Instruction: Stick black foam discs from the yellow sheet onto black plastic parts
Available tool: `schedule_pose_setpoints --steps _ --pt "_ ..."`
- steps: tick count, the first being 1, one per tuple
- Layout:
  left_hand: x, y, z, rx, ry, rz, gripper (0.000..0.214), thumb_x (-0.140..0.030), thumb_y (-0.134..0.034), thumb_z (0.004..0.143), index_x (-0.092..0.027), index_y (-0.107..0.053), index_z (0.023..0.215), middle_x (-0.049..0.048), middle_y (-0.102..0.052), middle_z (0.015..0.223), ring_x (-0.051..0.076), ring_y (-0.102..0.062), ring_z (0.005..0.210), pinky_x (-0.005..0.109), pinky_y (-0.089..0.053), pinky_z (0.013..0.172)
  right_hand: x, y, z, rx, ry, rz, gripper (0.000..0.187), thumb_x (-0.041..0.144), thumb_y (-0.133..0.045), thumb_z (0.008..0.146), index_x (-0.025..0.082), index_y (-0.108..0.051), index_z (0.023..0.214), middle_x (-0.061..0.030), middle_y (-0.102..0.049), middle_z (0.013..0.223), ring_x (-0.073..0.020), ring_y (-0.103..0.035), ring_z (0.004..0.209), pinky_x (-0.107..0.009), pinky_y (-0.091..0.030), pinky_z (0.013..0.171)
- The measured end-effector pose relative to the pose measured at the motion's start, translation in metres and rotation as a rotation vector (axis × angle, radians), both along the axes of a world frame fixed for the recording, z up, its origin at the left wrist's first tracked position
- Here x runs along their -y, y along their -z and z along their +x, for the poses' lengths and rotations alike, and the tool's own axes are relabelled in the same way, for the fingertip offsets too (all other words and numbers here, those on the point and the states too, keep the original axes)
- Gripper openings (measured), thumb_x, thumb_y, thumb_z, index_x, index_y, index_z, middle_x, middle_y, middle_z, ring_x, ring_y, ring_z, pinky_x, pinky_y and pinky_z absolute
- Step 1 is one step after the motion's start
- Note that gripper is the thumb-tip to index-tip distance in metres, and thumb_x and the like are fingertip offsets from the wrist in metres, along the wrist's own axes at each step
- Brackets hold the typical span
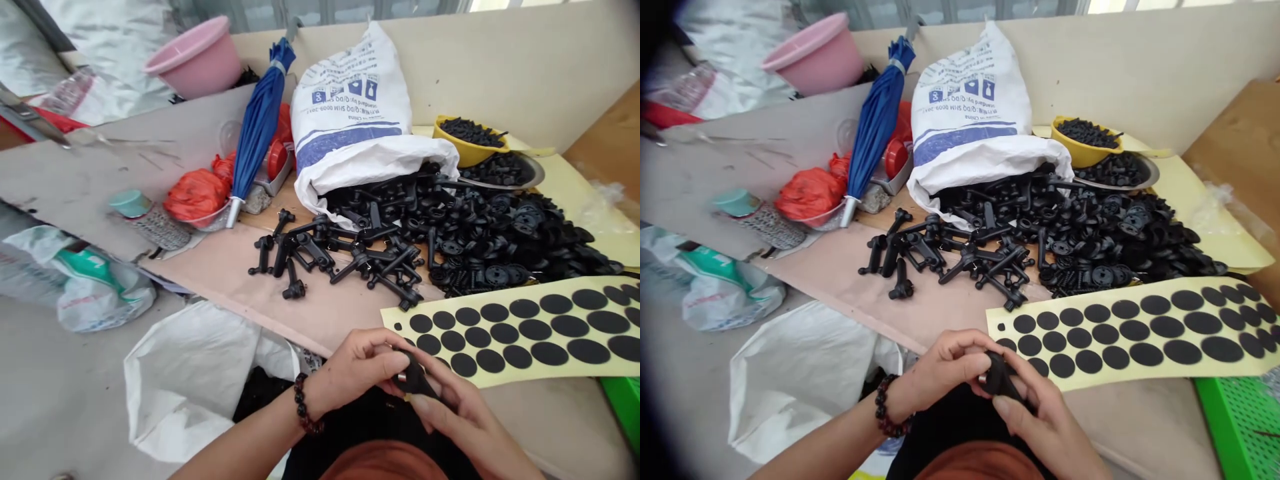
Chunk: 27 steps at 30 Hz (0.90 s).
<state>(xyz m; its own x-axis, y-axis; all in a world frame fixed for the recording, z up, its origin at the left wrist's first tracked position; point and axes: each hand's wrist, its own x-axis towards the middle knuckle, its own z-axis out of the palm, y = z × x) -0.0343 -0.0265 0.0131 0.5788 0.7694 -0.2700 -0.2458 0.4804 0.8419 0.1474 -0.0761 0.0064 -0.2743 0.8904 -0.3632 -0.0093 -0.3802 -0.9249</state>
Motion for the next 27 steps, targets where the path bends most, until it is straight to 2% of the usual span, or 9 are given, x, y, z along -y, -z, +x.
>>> schedule_pose_setpoints --steps 4,7,10,14,17,20,23,25,27 --pt "-0.003 0.001 -0.008 0.002 0.022 -0.01 0.044 -0.048 -0.073 0.067 -0.012 -0.065 0.089 0.0015 -0.063 0.067 0.009 -0.059 0.055 0.018 -0.05 0.054 -0.003 0.003 -0.003 0.041 -0.085 0.029 0.056 0.04 -0.062 0.081 0.026 -0.048 0.133 -0.0055 -0.07 0.104 -0.0178 -0.064 0.076 -0.025 -0.052 0.058" --pt "-0.002 -0.002 -0.012 -0.075 0.043 -0.041 0.042 -0.047 -0.077 0.062 -0.012 -0.064 0.083 -0.0021 -0.059 0.059 0.007 -0.055 0.05 0.018 -0.048 0.052 -0.002 0.003 -0.005 0.142 -0.18 0.132 0.053 0.04 -0.057 0.084 0.024 -0.048 0.134 -0.0079 -0.067 0.115 -0.0242 -0.065 0.097 -0.033 -0.054 0.08" --pt "0.01 -0.001 -0.016 -0.069 0.021 -0.073 0.042 -0.047 -0.078 0.059 -0.013 -0.064 0.079 -0.0032 -0.058 0.058 0.007 -0.054 0.05 0.02 -0.049 0.054 0.0 0.003 -0.009 0.22 -0.268 0.208 0.051 0.038 -0.055 0.086 0.024 -0.047 0.135 -0.0076 -0.062 0.125 -0.0272 -0.054 0.118 -0.037 -0.045 0.097" --pt "0.031 0.01 -0.032 0.051 -0.105 -0.115 0.042 -0.046 -0.079 0.058 -0.013 -0.065 0.08 -0.0007 -0.062 0.064 0.008 -0.056 0.052 0.02 -0.048 0.053 0.004 0.01 -0.024 0.231 -0.38 0.233 0.05 0.037 -0.054 0.087 0.025 -0.048 0.135 -0.0068 -0.066 0.119 -0.0282 -0.054 0.119 -0.035 -0.05 0.093" --pt "0.042 0.013 -0.065 -0.01 -0.176 -0.09 0.04 -0.045 -0.077 0.063 -0.012 -0.067 0.083 0.0013 -0.063 0.067 0.01 -0.058 0.055 0.021 -0.048 0.054 0.01 0.014 -0.035 0.307 -0.432 0.369 0.052 0.036 -0.055 0.085 0.028 -0.046 0.136 -0.0066 -0.066 0.119 -0.0284 -0.059 0.113 -0.032 -0.056 0.084" --pt "0.048 0.002 -0.117 -0.272 -0.356 0.08 0.036 -0.045 -0.068 0.073 -0.013 -0.068 0.09 0.0032 -0.065 0.073 0.013 -0.059 0.063 0.022 -0.048 0.059 0.01 0.013 -0.028 0.436 -0.425 0.54 0.058 0.035 -0.058 0.083 0.033 -0.039 0.139 -0.0052 -0.064 0.122 -0.0255 -0.064 0.104 -0.028 -0.058 0.076" --pt "0.055 -0.011 -0.168 -0.663 -0.518 0.253 0.028 -0.039 -0.063 0.079 -0.017 -0.067 0.096 0.0035 -0.068 0.085 0.015 -0.061 0.074 0.021 -0.048 0.067 -0.006 0.011 -0.007 0.593 -0.284 0.656 0.047 0.037 -0.054 0.085 0.032 -0.048 0.131 -0.0056 -0.065 0.118 -0.0251 -0.064 0.102 -0.028 -0.057 0.077" --pt "0.059 -0.011 -0.193 -0.928 -0.452 0.272 0.028 -0.04 -0.056 0.083 -0.019 -0.067 0.098 0.0044 -0.068 0.092 0.018 -0.062 0.08 0.023 -0.048 0.069 -0.019 0.01 0.01 0.73 -0.166 0.704 0.037 0.039 -0.052 0.086 0.027 -0.056 0.12 -0.0083 -0.064 0.116 -0.0258 -0.064 0.1 -0.028 -0.057 0.068" --pt "0.062 0.0 -0.205 -1.238 -0.195 0.275 0.028 -0.038 -0.053 0.083 -0.019 -0.068 0.098 0.006 -0.07 0.09 0.023 -0.064 0.082 0.029 -0.048 0.073 -0.03 0.009 0.023 0.861 -0.083 0.781 0.031 0.039 -0.051 0.086 0.023 -0.059 0.112 -0.0108 -0.063 0.111 -0.026 -0.063 0.096 -0.03 -0.054 0.064"
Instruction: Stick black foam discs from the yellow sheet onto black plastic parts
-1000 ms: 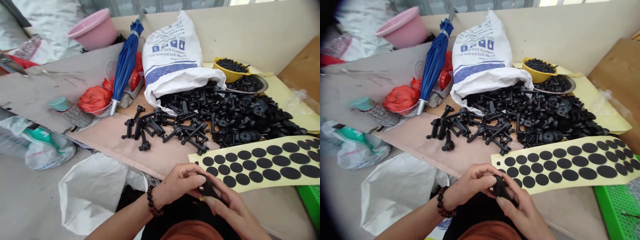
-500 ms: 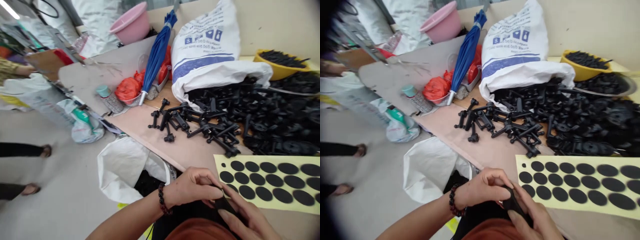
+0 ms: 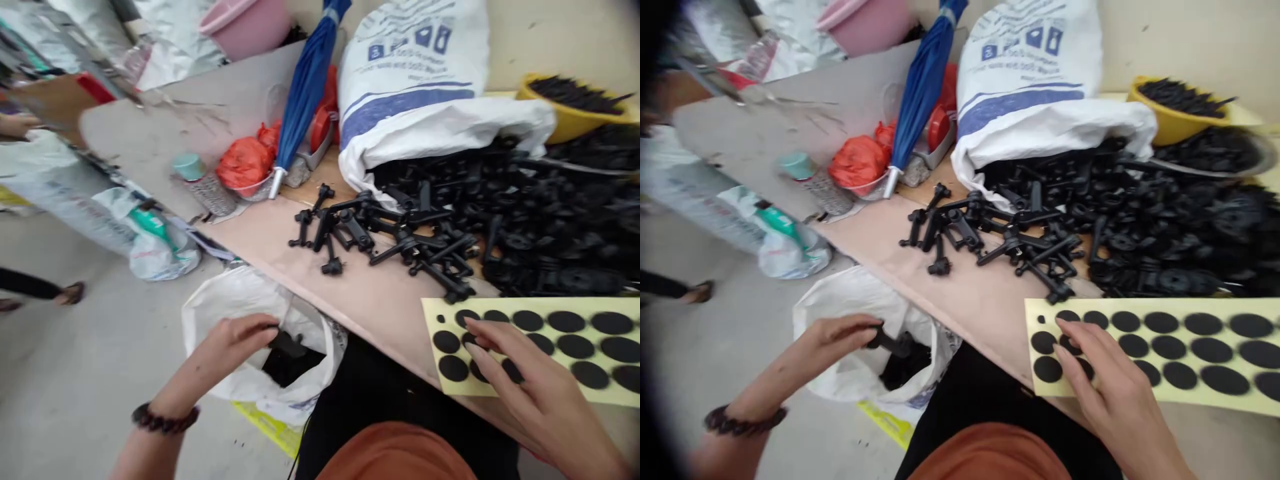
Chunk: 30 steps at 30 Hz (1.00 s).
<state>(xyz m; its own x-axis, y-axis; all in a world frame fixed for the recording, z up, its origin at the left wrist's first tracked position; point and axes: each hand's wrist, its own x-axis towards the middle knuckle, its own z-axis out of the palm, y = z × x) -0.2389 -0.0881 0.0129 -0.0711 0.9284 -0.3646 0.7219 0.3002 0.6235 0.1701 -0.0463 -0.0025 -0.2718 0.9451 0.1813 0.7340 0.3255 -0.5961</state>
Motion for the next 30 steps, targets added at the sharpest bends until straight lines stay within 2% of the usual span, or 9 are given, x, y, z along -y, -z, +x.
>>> schedule_pose_setpoints --steps 2,4,7,10,14,18,23,26,30 --pt "-0.001 0.016 0.004 -0.355 0.115 -0.111 0.028 -0.032 -0.05 0.082 -0.018 -0.07 0.096 0.0091 -0.071 0.084 0.029 -0.065 0.081 0.038 -0.048 0.074 -0.005 0.001 0.007 0.072 0.024 0.1 0.025 0.035 -0.049 0.088 0.021 -0.06 0.106 -0.0109 -0.063 0.104 -0.0248 -0.063 0.091 -0.034 -0.053 0.071" --pt "-0.005 0.026 0.024 -0.525 0.223 -0.107 0.026 -0.026 -0.047 0.082 -0.017 -0.07 0.089 0.0105 -0.07 0.081 0.031 -0.066 0.079 0.041 -0.049 0.072 -0.007 0.003 0.008 0.122 0.016 0.15 0.021 0.03 -0.046 0.089 0.02 -0.06 0.102 -0.0101 -0.064 0.098 -0.0237 -0.062 0.088 -0.036 -0.051 0.076" --pt "-0.012 0.02 0.078 -0.294 0.481 0.164 0.027 -0.027 -0.041 0.089 -0.021 -0.067 0.09 0.0063 -0.068 0.084 0.022 -0.064 0.078 0.032 -0.05 0.072 -0.006 0.008 0.002 0.192 -0.012 0.194 0.019 0.025 -0.045 0.09 0.019 -0.059 0.1 -0.0105 -0.063 0.096 -0.0237 -0.059 0.088 -0.037 -0.05 0.075" --pt "-0.025 0.006 0.14 -0.077 0.656 0.521 0.025 -0.022 -0.041 0.09 -0.02 -0.061 0.105 0.008 -0.062 0.106 0.02 -0.057 0.098 0.032 -0.047 0.086 -0.006 0.011 -0.007 0.257 -0.049 0.219 0.016 0.021 -0.046 0.088 0.018 -0.059 0.097 -0.0106 -0.061 0.094 -0.0235 -0.057 0.085 -0.037 -0.048 0.073" --pt "-0.045 0.009 0.194 -0.137 0.838 0.627 0.02 -0.024 -0.047 0.089 -0.019 -0.057 0.106 0.0085 -0.056 0.111 0.024 -0.049 0.106 0.039 -0.042 0.091 -0.006 0.015 -0.017 0.311 -0.053 0.261 0.018 0.013 -0.042 0.086 0.017 -0.059 0.091 -0.0115 -0.061 0.092 -0.0237 -0.055 0.081 -0.038 -0.044 0.073" --pt "-0.055 0.022 0.206 -0.218 0.871 0.656 0.023 -0.029 -0.048 0.089 -0.02 -0.054 0.109 0.0083 -0.055 0.112 0.025 -0.047 0.104 0.041 -0.041 0.086 -0.006 0.017 -0.017 0.286 -0.045 0.245 0.015 0.012 -0.044 0.084 0.018 -0.057 0.089 -0.0105 -0.06 0.094 -0.0229 -0.055 0.081 -0.036 -0.043 0.069" --pt "-0.054 0.026 0.204 -0.224 0.857 0.668 0.025 -0.028 -0.047 0.089 -0.02 -0.054 0.112 0.0077 -0.054 0.116 0.024 -0.045 0.104 0.039 -0.038 0.084 -0.006 0.014 -0.014 0.159 -0.066 0.171 0.012 0.012 -0.044 0.085 0.019 -0.053 0.088 -0.0088 -0.058 0.092 -0.0218 -0.056 0.085 -0.034 -0.046 0.071" --pt "-0.054 0.026 0.204 -0.228 0.848 0.686 0.025 -0.029 -0.049 0.088 -0.021 -0.054 0.111 0.0072 -0.054 0.115 0.024 -0.046 0.103 0.038 -0.037 0.083 -0.008 0.016 -0.015 0.215 -0.037 0.22 0.013 0.013 -0.046 0.084 0.017 -0.056 0.091 -0.0106 -0.058 0.095 -0.0238 -0.055 0.086 -0.035 -0.046 0.072" --pt "-0.054 0.027 0.204 -0.242 0.846 0.71 0.026 -0.029 -0.048 0.088 -0.021 -0.054 0.112 0.0073 -0.055 0.115 0.024 -0.046 0.104 0.039 -0.036 0.084 -0.011 0.019 -0.017 0.285 -0.042 0.217 0.011 0.013 -0.045 0.084 0.018 -0.054 0.079 -0.0099 -0.058 0.092 -0.0228 -0.052 0.079 -0.036 -0.043 0.068"
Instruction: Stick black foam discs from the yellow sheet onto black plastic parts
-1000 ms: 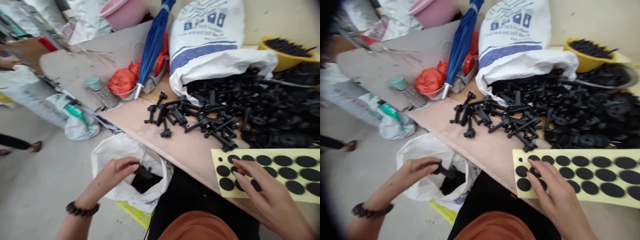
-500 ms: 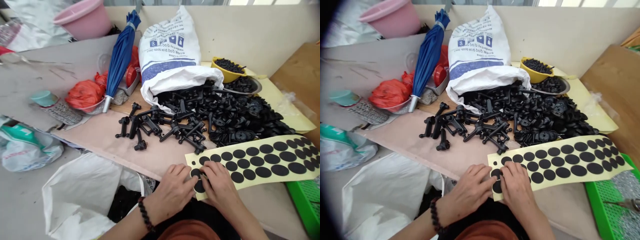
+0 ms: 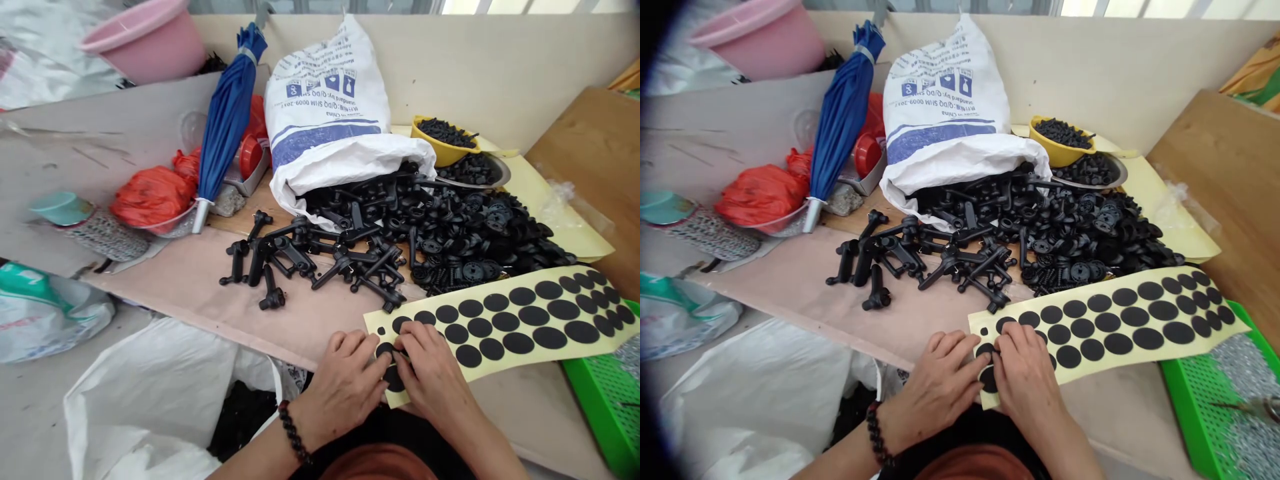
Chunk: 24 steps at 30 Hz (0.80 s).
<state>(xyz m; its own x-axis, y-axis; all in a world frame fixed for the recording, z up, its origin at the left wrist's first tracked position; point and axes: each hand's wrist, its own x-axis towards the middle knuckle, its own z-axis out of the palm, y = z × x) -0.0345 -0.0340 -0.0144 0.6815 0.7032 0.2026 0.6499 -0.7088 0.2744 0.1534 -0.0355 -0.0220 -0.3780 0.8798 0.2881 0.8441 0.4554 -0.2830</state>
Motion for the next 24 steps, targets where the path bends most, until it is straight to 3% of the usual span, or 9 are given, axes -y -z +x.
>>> schedule_pose_setpoints --steps 9,14,17,20,24 --pt "0.002 0.004 -0.001 0.023 -0.002 0.016 0.017 -0.026 -0.047 0.088 -0.019 -0.056 0.101 0.0081 -0.055 0.117 0.025 -0.047 0.105 0.041 -0.039 0.083 0.006 -0.011 -0.006 -0.188 -0.032 -0.182 0.015 0.008 -0.047 0.08 0.021 -0.047 0.072 -0.0024 -0.059 0.08 -0.0188 -0.055 0.077 -0.035 -0.042 0.071" --pt "-0.002 -0.004 -0.014 0.271 0.03 -0.153 0.017 -0.016 -0.044 0.088 -0.019 -0.059 0.095 0.0065 -0.057 0.109 0.02 -0.049 0.102 0.036 -0.043 0.089 0.009 -0.017 -0.006 -0.274 -0.055 -0.301 0.017 0.008 -0.046 0.08 0.023 -0.047 0.071 -0.0027 -0.064 0.085 -0.0204 -0.058 0.084 -0.039 -0.043 0.078" --pt "-0.016 -0.01 -0.014 0.383 -0.028 -0.146 0.026 -0.009 -0.039 0.088 -0.017 -0.057 0.106 0.0091 -0.055 0.114 0.018 -0.048 0.105 0.032 -0.044 0.091 0.009 -0.022 -0.004 -0.364 -0.041 -0.391 0.016 0.009 -0.047 0.078 0.023 -0.048 0.069 -0.0027 -0.065 0.091 -0.0227 -0.057 0.096 -0.041 -0.042 0.085" --pt "-0.039 -0.013 -0.001 0.293 -0.027 0.006 0.034 -0.006 -0.037 0.088 -0.014 -0.051 0.117 0.0125 -0.049 0.125 0.023 -0.043 0.114 0.038 -0.041 0.096 0.008 -0.024 0.0 -0.514 -0.002 -0.487 0.012 0.015 -0.05 0.077 0.023 -0.051 0.068 -0.0041 -0.067 0.095 -0.0259 -0.052 0.108 -0.044 -0.038 0.092" --pt "-0.068 -0.013 0.023 0.026 0.035 0.139 0.032 -0.011 -0.038 0.091 -0.012 -0.046 0.122 0.0123 -0.051 0.122 0.025 -0.043 0.111 0.039 -0.042 0.089 0.007 -0.025 0.008 -0.842 0.078 -0.61 0.016 0.029 -0.059 0.075 0.021 -0.054 0.062 -0.0095 -0.067 0.092 -0.0281 -0.057 0.098 -0.042 -0.04 0.09"
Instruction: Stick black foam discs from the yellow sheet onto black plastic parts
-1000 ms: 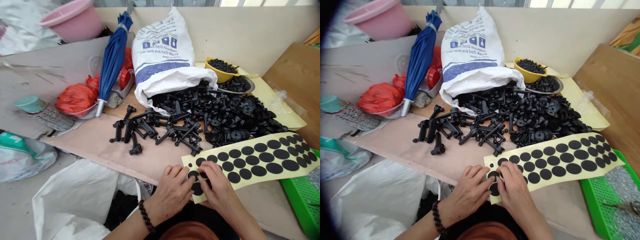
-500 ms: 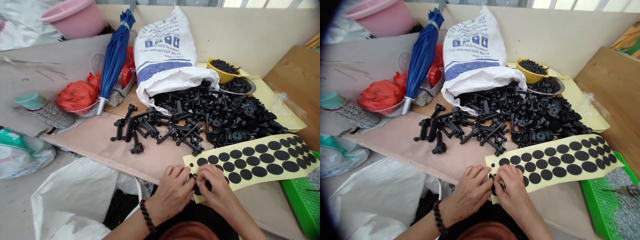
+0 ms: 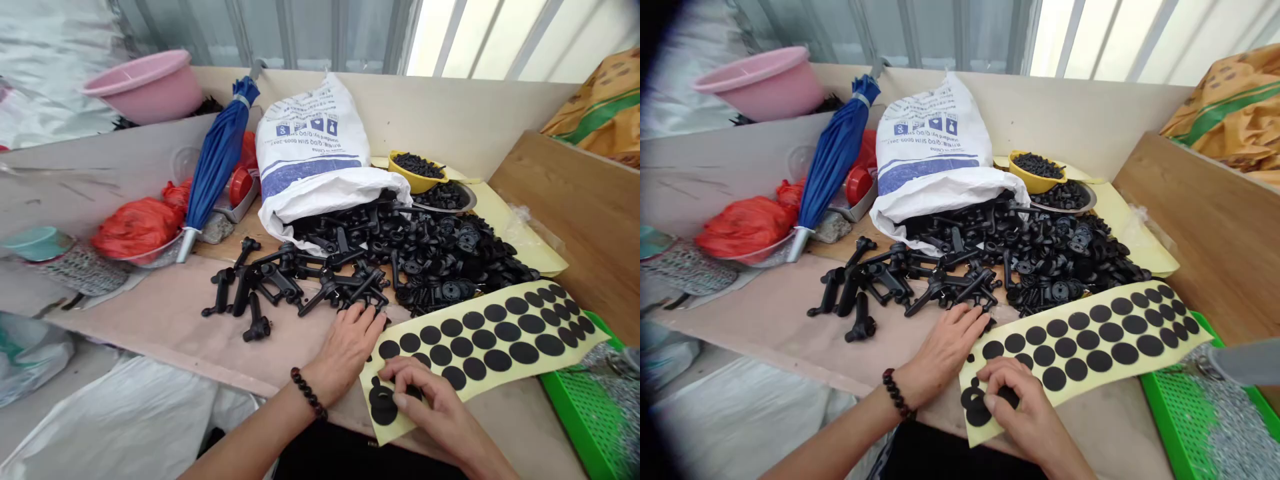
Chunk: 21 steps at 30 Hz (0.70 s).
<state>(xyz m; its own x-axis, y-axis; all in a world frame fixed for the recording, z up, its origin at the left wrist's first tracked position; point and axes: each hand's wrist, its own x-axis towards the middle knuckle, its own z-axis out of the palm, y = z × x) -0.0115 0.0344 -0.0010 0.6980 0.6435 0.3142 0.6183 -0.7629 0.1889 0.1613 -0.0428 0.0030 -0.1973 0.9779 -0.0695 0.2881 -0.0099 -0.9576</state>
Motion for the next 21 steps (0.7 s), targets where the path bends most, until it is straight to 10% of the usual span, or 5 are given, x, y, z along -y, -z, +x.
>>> schedule_pose_setpoints --steps 10,16,21 --pt "-0.017 0.002 0.009 -0.064 0.09 -0.005 0.023 -0.012 -0.034 0.094 -0.015 -0.05 0.11 0.0071 -0.055 0.094 0.02 -0.049 0.087 0.034 -0.043 0.078 0.0 0.01 0.02 -0.64 0.396 -0.267 0.025 0.037 -0.076 0.063 0.019 -0.059 0.058 -0.0082 -0.067 0.091 -0.0258 -0.057 0.092 -0.032 -0.045 0.08" --pt "-0.011 -0.006 0.006 0.696 -0.06 -0.725 0.032 -0.01 -0.045 0.084 -0.02 -0.045 0.115 0.0066 -0.055 0.109 0.017 -0.052 0.1 0.03 -0.043 0.086 -0.003 0.008 0.033 -0.72 0.38 -0.329 0.021 0.037 -0.076 0.065 0.019 -0.065 0.065 -0.0088 -0.066 0.102 -0.0256 -0.057 0.093 -0.033 -0.046 0.083" --pt "-0.002 -0.013 0.012 1.08 -0.19 -1.297 0.038 -0.019 -0.065 0.067 -0.015 -0.049 0.101 0.0031 -0.056 0.093 0.011 -0.053 0.072 0.02 -0.042 0.06 -0.004 -0.001 0.028 -0.76 0.409 -0.281 0.019 0.034 -0.075 0.067 0.019 -0.063 0.064 -0.007 -0.065 0.101 -0.0214 -0.057 0.086 -0.031 -0.045 0.081"
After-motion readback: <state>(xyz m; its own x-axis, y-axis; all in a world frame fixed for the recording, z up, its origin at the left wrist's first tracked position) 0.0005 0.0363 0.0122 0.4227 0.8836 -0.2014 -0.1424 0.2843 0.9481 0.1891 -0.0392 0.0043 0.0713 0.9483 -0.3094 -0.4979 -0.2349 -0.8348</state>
